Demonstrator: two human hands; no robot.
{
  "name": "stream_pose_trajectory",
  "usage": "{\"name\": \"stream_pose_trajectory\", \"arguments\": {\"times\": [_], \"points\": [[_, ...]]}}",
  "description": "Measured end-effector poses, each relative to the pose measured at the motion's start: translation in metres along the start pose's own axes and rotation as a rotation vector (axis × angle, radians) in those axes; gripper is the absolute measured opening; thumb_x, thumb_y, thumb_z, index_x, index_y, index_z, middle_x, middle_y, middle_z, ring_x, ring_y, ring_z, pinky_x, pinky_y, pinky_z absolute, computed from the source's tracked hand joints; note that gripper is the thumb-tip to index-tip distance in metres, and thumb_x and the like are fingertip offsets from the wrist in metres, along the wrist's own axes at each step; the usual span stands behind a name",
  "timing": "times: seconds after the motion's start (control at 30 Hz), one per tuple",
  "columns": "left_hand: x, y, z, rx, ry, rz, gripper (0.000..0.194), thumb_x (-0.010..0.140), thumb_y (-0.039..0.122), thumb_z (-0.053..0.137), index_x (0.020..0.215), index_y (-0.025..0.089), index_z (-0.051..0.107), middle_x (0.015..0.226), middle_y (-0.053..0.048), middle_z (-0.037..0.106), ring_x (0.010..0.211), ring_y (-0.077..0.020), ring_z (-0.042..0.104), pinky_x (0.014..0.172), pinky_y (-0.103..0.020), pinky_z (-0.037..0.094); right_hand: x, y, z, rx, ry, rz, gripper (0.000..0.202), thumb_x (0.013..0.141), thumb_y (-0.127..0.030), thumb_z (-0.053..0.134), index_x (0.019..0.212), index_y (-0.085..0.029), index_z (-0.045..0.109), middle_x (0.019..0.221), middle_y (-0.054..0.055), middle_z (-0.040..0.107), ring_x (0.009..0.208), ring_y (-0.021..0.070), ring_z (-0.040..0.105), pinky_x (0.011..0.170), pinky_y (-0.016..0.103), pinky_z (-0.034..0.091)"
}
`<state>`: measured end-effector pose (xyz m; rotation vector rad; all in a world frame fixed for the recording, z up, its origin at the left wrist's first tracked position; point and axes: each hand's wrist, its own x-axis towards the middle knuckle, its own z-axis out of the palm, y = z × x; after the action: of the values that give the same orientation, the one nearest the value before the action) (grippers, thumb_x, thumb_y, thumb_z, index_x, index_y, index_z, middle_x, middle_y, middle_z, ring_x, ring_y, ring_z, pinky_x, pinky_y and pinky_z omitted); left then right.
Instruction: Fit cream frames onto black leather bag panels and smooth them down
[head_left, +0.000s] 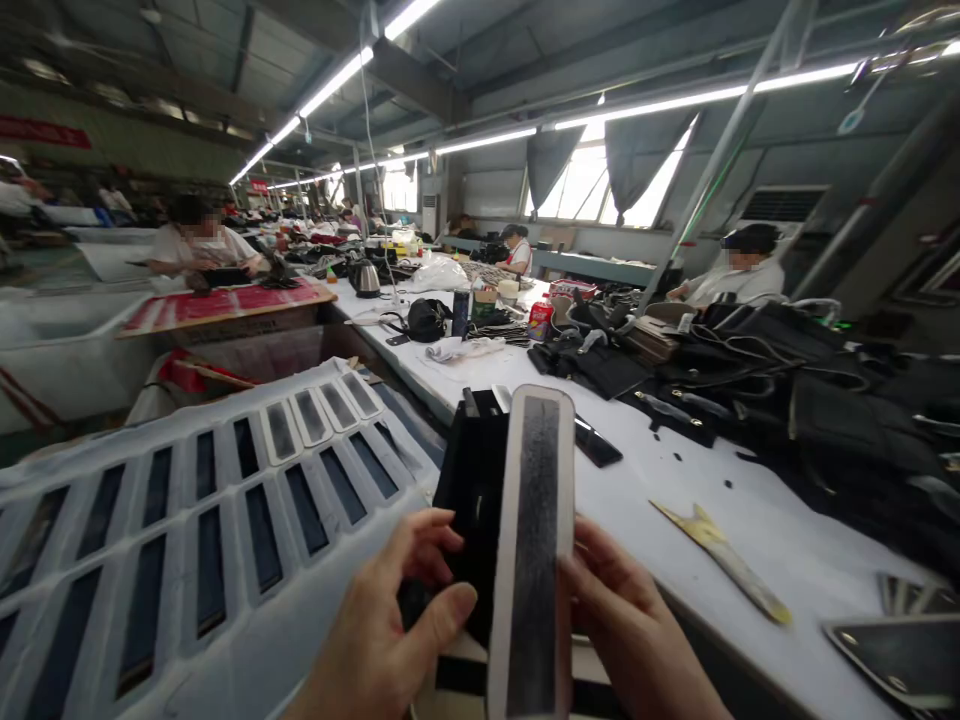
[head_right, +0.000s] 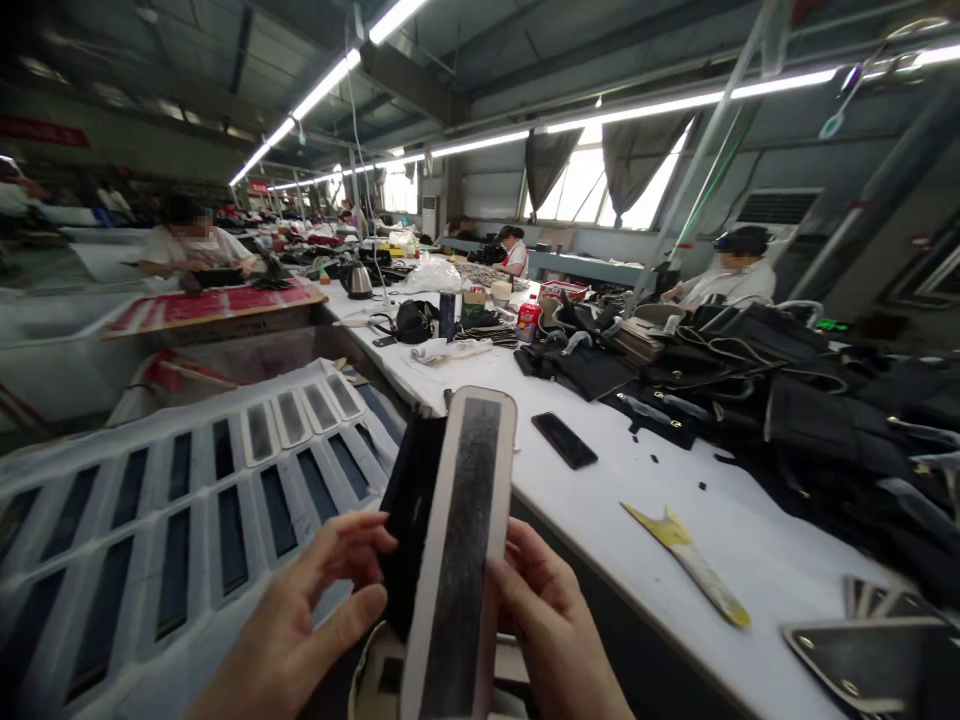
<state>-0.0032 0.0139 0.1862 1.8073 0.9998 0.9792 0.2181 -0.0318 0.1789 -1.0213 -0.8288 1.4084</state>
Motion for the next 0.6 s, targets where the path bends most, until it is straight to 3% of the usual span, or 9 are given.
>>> {"name": "stream_pose_trajectory", "arguments": {"times": [0.1, 0.17, 0.27, 0.37, 0.47, 0.53, 0.6], "points": [[0.006, 0.013, 0.027, -0.218, -0.138, -0.102, 0.02, 0.087, 0.039, 0.063, 0.096, 0.021, 0.065, 0.081, -0.004, 0.068, 0.07, -0.0175, 0.064, 0.067, -0.027, 0.056, -0.008, 0.001, -0.005, -0.14, 0.033, -0.053, 0.044, 0.086, -0.046, 0.071, 0.124, -0.027, 0.062, 0.098, 0.004, 0.073, 0.084, 0.0215, 0.068, 0.072, 0.03, 0.054], [0.008, 0.016, 0.045, -0.262, -0.103, -0.136, 0.019, 0.088, 0.039, 0.06, 0.089, 0.02, 0.062, 0.071, -0.001, 0.063, 0.06, -0.0152, 0.06, 0.055, -0.024, 0.051, -0.01, -0.001, -0.009, -0.228, 0.067, -0.081, 0.048, 0.085, -0.05, 0.07, 0.126, -0.026, 0.062, 0.102, 0.005, 0.073, 0.091, 0.0236, 0.068, 0.077, 0.032, 0.054], [0.008, 0.016, 0.06, -0.207, -0.043, -0.141, 0.017, 0.09, 0.036, 0.056, 0.091, 0.019, 0.061, 0.065, 0.001, 0.059, 0.052, -0.0133, 0.056, 0.048, -0.022, 0.046, -0.015, -0.01, -0.015, -0.35, 0.012, -0.076, 0.051, 0.092, -0.056, 0.055, 0.128, -0.021, 0.062, 0.11, 0.01, 0.071, 0.1, 0.028, 0.067, 0.087, 0.04, 0.055], [0.009, 0.021, 0.067, -0.088, -0.073, -0.114, 0.013, 0.089, 0.03, 0.057, 0.087, 0.018, 0.061, 0.07, -0.001, 0.064, 0.06, -0.0151, 0.059, 0.054, -0.023, 0.047, -0.023, -0.018, -0.016, -0.666, 0.02, -0.149, 0.069, 0.082, -0.043, 0.067, 0.144, -0.021, 0.046, 0.126, 0.012, 0.063, 0.115, 0.0322, 0.06, 0.097, 0.048, 0.051], [0.011, 0.032, 0.073, -0.114, -0.159, -0.101, 0.01, 0.089, 0.027, 0.058, 0.085, 0.019, 0.061, 0.078, -0.002, 0.067, 0.07, -0.0171, 0.062, 0.062, -0.025, 0.048, -0.029, -0.019, -0.014, -1.041, 0.119, -0.364, 0.101, 0.069, -0.017, 0.068, 0.156, -0.031, 0.017, 0.153, 0.01, 0.035, 0.138, 0.0327, 0.039, 0.109, 0.053, 0.041], [0.012, 0.038, 0.076, -0.145, -0.224, -0.058, 0.01, 0.09, 0.029, 0.06, 0.089, 0.019, 0.063, 0.084, -0.002, 0.069, 0.077, -0.018, 0.063, 0.071, -0.027, 0.05, -0.03, -0.017, -0.013, -1.125, 0.137, -0.487, 0.101, 0.072, -0.011, 0.059, 0.156, -0.033, 0.01, 0.157, 0.008, 0.024, 0.144, 0.0289, 0.03, 0.113, 0.051, 0.038], [0.012, 0.039, 0.074, -0.162, -0.301, 0.013, 0.012, 0.091, 0.03, 0.061, 0.095, 0.021, 0.067, 0.091, -0.002, 0.069, 0.084, -0.0185, 0.064, 0.078, -0.028, 0.05, -0.03, -0.018, -0.017, -1.106, 0.146, -0.563, 0.094, 0.076, -0.011, 0.056, 0.156, -0.033, 0.011, 0.153, 0.008, 0.027, 0.142, 0.0249, 0.033, 0.112, 0.045, 0.04]]}}
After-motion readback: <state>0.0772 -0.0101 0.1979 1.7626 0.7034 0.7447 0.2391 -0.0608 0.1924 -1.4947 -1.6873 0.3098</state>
